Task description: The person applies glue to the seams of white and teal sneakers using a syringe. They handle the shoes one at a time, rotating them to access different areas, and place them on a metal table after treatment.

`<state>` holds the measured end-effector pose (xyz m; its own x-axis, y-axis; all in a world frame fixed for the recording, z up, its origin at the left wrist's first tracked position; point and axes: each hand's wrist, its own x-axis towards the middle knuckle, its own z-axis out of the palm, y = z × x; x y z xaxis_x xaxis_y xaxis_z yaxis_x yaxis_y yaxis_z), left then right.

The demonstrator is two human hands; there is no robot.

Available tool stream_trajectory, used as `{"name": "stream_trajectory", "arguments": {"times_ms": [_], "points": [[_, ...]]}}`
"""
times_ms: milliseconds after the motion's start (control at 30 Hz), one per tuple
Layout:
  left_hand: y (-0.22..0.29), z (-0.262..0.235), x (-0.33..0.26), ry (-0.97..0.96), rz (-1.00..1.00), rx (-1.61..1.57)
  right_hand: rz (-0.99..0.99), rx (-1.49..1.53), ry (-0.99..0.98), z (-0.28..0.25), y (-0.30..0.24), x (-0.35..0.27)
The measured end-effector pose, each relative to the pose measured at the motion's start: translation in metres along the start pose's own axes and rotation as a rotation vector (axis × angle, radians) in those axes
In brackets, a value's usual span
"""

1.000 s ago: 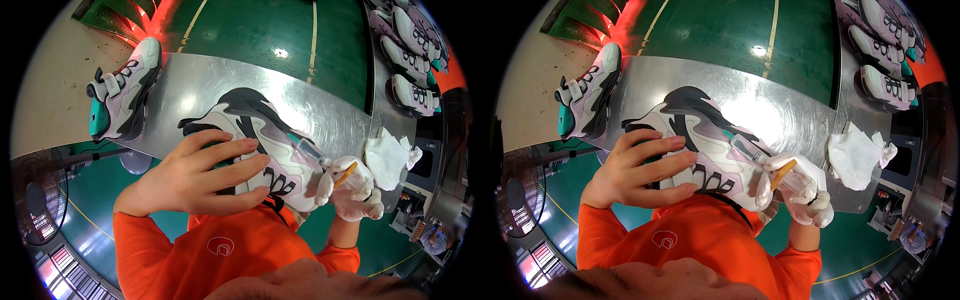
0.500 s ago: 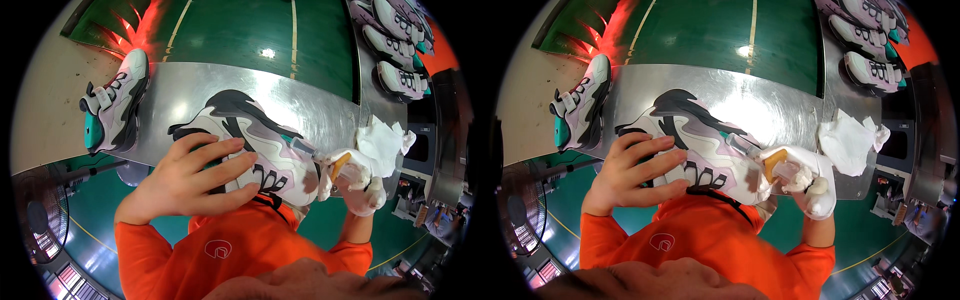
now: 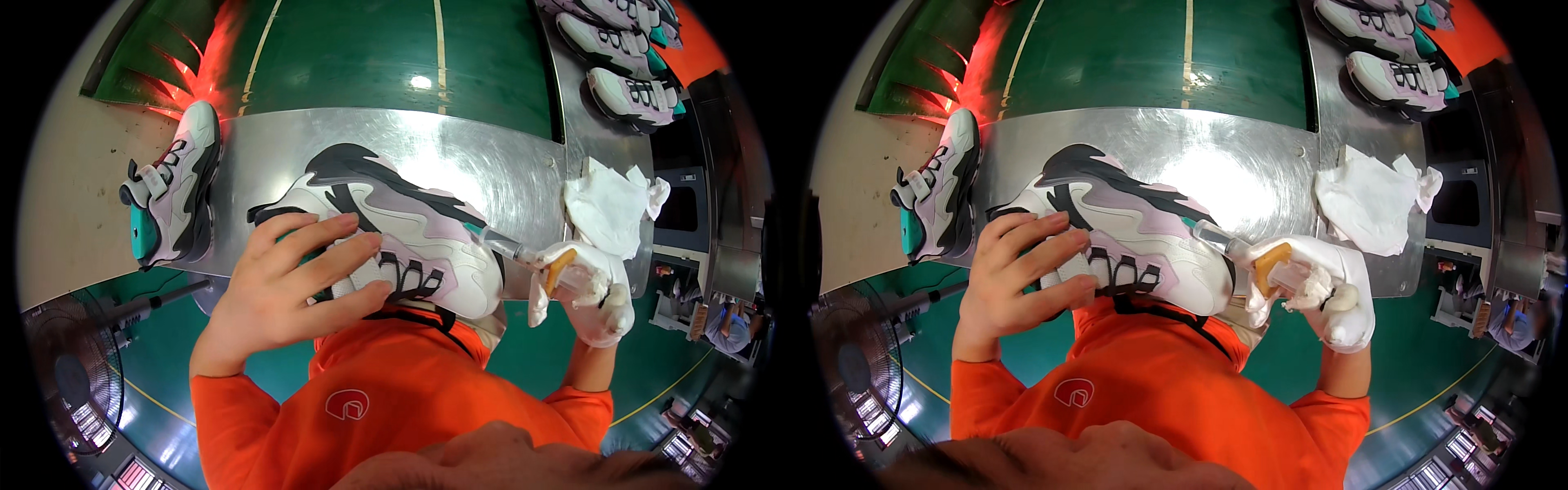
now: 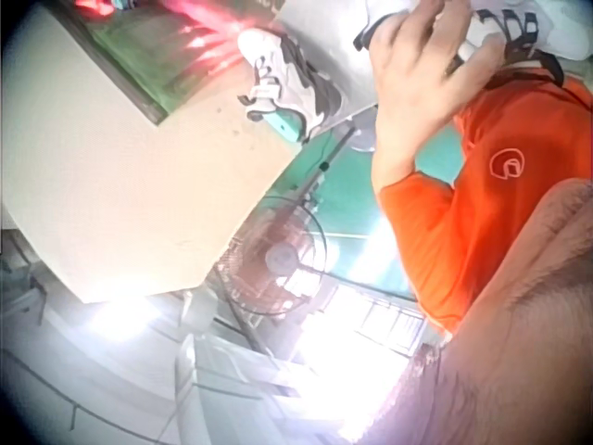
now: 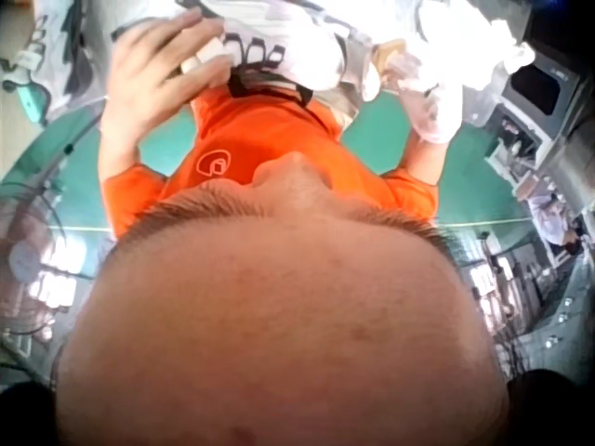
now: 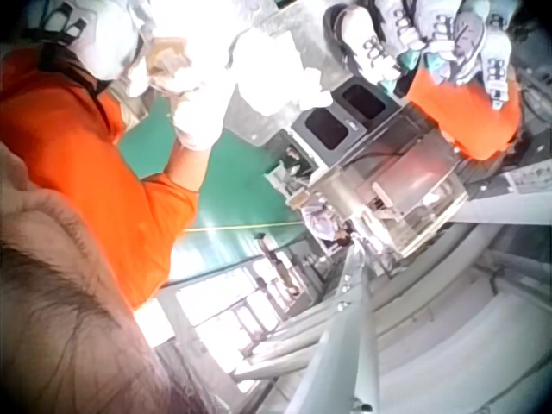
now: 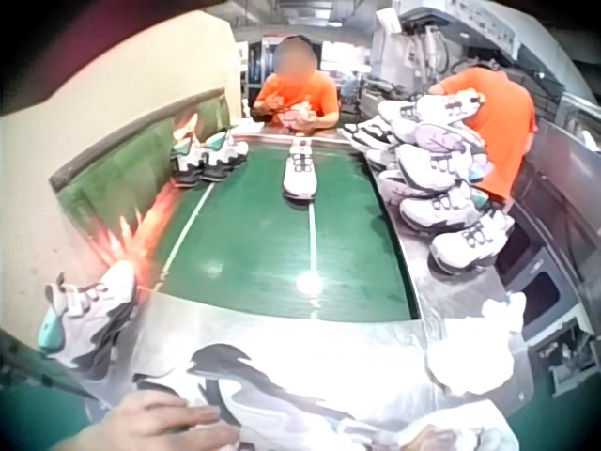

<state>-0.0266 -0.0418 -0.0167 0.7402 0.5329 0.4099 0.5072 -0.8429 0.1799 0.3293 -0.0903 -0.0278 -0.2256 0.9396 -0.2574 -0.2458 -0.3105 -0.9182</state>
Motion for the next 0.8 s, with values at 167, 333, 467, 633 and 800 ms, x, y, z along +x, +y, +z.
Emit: {"name": "stream_trajectory", "arguments": {"times_ms": [167,333,467,633,800], "points": [[0.003,-0.002,0.002,-0.017,-0.006,0.001,0.033,0.125,-0.090,-0.011,0.003,-0.011],[0.006,-0.004,0.004,-0.039,-0.003,0.038,-0.019,0.219,-0.110,-0.024,0.018,-0.021],[0.016,-0.005,0.005,-0.029,-0.057,0.065,-0.095,0.307,-0.067,-0.031,0.039,-0.030],[0.037,0.002,-0.003,0.002,-0.098,0.125,-0.128,0.373,0.065,-0.023,0.052,-0.036],[0.066,0.011,-0.016,0.039,-0.151,0.226,-0.161,0.470,0.038,-0.026,0.068,-0.043]]}}
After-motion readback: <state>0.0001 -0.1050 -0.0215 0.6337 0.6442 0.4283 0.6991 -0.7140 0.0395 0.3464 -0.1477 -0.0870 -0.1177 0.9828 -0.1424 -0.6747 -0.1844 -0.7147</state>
